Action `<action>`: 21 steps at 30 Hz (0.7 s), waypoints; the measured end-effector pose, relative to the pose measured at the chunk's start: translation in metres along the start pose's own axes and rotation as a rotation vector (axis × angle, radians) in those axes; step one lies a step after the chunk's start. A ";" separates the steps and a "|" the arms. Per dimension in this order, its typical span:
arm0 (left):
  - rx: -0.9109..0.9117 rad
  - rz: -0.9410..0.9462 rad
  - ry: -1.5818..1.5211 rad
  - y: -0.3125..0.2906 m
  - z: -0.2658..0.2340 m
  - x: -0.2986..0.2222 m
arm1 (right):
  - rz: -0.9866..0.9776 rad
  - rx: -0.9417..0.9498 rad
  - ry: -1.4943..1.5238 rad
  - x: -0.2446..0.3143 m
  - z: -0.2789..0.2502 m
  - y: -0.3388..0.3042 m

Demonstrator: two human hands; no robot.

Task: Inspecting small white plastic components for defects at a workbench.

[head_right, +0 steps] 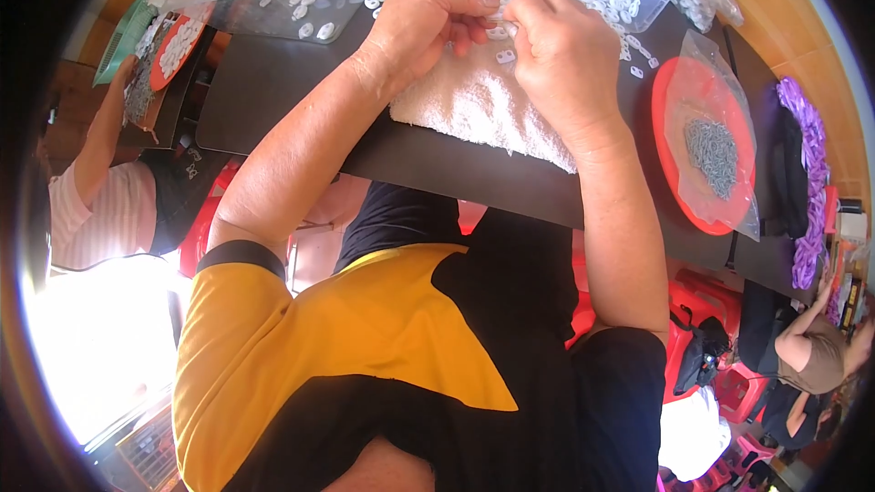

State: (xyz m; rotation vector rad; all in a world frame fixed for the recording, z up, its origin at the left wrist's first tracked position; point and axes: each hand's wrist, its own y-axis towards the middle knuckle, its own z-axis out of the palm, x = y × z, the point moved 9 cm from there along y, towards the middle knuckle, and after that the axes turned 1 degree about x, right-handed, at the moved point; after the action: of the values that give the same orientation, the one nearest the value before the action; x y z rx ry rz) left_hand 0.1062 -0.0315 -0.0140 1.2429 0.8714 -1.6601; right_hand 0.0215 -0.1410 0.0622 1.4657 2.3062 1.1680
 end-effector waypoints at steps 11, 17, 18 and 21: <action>-0.005 0.023 0.021 0.002 -0.001 0.000 | 0.031 -0.023 0.032 -0.003 -0.006 -0.001; 0.002 0.016 0.025 0.001 0.002 0.001 | 0.046 0.000 0.019 -0.003 -0.003 -0.002; 0.004 0.015 0.024 0.000 0.002 0.001 | 0.032 -0.006 0.027 -0.001 -0.002 -0.002; 0.008 0.019 0.024 0.000 0.003 0.000 | 0.015 -0.019 0.038 0.000 -0.003 -0.001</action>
State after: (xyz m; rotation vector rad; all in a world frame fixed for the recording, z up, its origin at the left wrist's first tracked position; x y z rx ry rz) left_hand 0.1051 -0.0339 -0.0130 1.2750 0.8657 -1.6388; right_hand 0.0186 -0.1429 0.0636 1.4694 2.3065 1.2282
